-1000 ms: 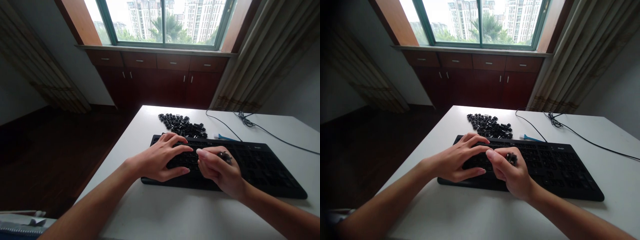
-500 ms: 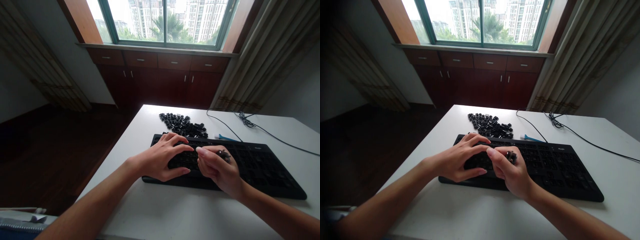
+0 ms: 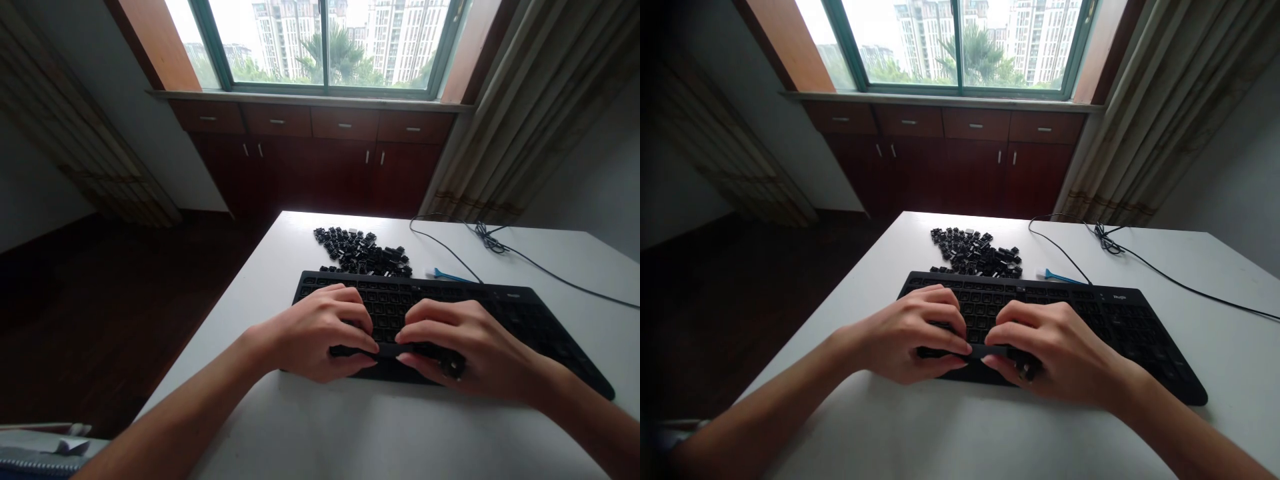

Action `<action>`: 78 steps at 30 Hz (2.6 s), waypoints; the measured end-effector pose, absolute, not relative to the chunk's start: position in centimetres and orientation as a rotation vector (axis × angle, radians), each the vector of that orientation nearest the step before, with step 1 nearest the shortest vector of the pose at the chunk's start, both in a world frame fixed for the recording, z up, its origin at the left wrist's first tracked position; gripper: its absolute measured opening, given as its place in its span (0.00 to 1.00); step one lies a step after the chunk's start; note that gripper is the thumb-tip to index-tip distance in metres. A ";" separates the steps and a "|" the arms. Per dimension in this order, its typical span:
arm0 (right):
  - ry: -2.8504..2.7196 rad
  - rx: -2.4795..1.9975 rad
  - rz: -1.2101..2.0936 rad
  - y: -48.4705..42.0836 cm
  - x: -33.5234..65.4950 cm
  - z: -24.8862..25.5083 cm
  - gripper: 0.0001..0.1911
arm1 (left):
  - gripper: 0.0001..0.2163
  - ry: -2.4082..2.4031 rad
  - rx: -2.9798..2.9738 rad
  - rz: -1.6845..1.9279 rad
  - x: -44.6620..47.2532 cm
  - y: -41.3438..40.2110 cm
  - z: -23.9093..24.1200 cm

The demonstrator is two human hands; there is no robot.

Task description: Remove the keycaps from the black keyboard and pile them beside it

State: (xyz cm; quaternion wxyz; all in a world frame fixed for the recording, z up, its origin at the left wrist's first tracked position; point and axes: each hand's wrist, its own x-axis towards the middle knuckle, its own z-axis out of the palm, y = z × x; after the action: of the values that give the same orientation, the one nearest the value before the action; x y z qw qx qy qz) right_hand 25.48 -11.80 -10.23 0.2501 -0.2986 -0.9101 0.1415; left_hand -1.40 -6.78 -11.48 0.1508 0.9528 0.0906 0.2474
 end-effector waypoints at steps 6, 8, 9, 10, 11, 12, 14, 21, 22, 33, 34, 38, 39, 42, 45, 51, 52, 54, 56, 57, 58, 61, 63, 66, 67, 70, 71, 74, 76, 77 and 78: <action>-2.604 -0.795 0.315 -11.8 25.7 -11.9 0.11 | 0.07 0.264 2.650 0.707 -1.4 -6.4 -11.7; -2.582 -0.806 0.345 -11.8 25.8 -12.0 0.11 | 0.07 0.283 2.630 0.705 -1.5 -6.3 -11.6; -2.575 -0.810 0.349 -11.8 25.9 -12.0 0.11 | 0.08 0.290 2.625 0.705 -1.5 -6.3 -11.6; -2.572 -0.814 0.345 -11.7 26.0 -12.0 0.11 | 0.08 0.296 2.623 0.702 -1.5 -6.3 -11.6; -2.571 -0.816 0.338 -11.7 26.1 -12.1 0.11 | 0.09 0.298 2.621 0.697 -1.5 -6.3 -11.6; -2.568 -0.816 0.330 -11.7 26.1 -12.1 0.11 | 0.10 0.299 2.619 0.690 -1.5 -6.3 -11.6; -2.560 -0.811 0.321 -11.8 26.1 -12.1 0.10 | 0.10 0.296 2.616 0.681 -1.6 -6.2 -11.7; -2.580 -0.785 0.298 -11.9 25.9 -12.0 0.08 | 0.07 0.274 2.646 0.633 -1.8 -6.1 -11.5; -2.583 -0.784 0.287 -12.0 26.0 -12.0 0.09 | 0.07 0.273 2.650 0.629 -1.8 -6.1 -11.5; -2.653 -0.777 0.278 -12.0 26.6 -12.0 0.13 | 0.06 0.234 2.747 0.609 -1.8 -6.4 -11.1; -2.647 -0.779 0.302 -12.0 26.5 -12.0 0.13 | 0.07 0.234 2.744 0.615 -1.8 -6.4 -11.1; -2.602 -0.779 0.345 -12.1 26.4 -11.9 0.13 | 0.06 0.249 2.662 0.654 -1.7 -6.5 -11.1; -2.591 -0.783 0.353 -12.1 26.3 -11.9 0.13 | 0.06 0.255 2.636 0.659 -1.7 -6.6 -11.1; -2.574 -0.799 0.381 -12.2 26.3 -11.8 0.13 | 0.06 0.281 2.611 0.648 -1.8 -6.5 -11.1; -2.580 -0.805 0.424 -12.3 26.2 -11.8 0.13 | 0.07 0.285 2.630 0.636 -1.9 -6.4 -11.1; -2.561 -0.872 0.459 -12.4 26.3 -11.9 0.13 | 0.06 0.268 2.597 0.623 -1.9 -6.4 -11.2; -2.565 -0.881 0.470 -12.4 26.3 -11.9 0.14 | 0.06 0.268 2.594 0.624 -1.9 -6.4 -11.2; -2.585 -0.892 0.497 -12.4 26.3 -11.9 0.15 | 0.06 0.268 2.600 0.626 -1.9 -6.4 -11.2; -2.606 -0.897 0.512 -12.4 26.4 -11.8 0.17 | 0.05 0.268 2.613 0.627 -1.8 -6.4 -11.2; -2.612 -0.897 0.514 -12.4 26.4 -11.8 0.18 | 0.05 0.268 2.618 0.627 -1.8 -6.4 -11.2; -2.614 -0.895 0.511 -12.4 26.4 -11.8 0.18 | 0.04 0.268 2.623 0.626 -1.8 -6.4 -11.2; -2.619 -0.889 0.492 -12.4 26.4 -11.7 0.17 | 0.03 0.267 2.640 0.633 -1.7 -6.4 -11.2; -2.633 -0.882 0.469 -12.4 26.4 -11.7 0.17 | 0.03 0.265 2.660 0.638 -1.7 -6.4 -11.1; -2.652 -0.869 0.429 -12.4 26.4 -11.7 0.18 | 0.03 0.262 2.689 0.631 -1.7 -6.4 -11.1; -2.654 -0.864 0.415 -12.3 26.3 -11.7 0.18 | 0.03 0.264 2.696 0.628 -1.7 -6.4 -11.1; -2.649 -0.860 0.383 -12.2 26.2 -11.8 0.16 | 0.03 0.268 2.699 0.636 -1.7 -6.5 -11.2; -2.643 -0.865 0.378 -12.2 26.1 -11.9 0.15 | 0.03 0.268 2.689 0.641 -1.7 -6.5 -11.3; -2.592 -0.876 0.395 -12.3 25.9 -11.9 0.12 | 0.03 0.270 2.624 0.658 -1.8 -6.4 -11.5; -2.486 -0.850 0.428 -12.4 25.7 -11.6 0.12 | 0.05 0.268 2.582 0.683 -1.8 -6.3 -11.5; -2.405 -0.833 0.455 -12.5 25.5 -11.3 0.12 | 0.06 0.264 2.567 0.704 -1.9 -6.2 -11.5; -2.303 -0.823 0.492 -12.7 25.4 -11.0 0.08 | 0.08 0.260 2.555 0.727 -1.9 -6.1 -11.4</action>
State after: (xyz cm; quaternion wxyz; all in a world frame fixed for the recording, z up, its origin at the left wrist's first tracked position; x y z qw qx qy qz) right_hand 25.40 -12.67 -10.98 0.3178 -0.3127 -0.8753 0.1872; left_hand -1.90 -6.11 -11.39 0.2340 0.9307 0.0949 0.2647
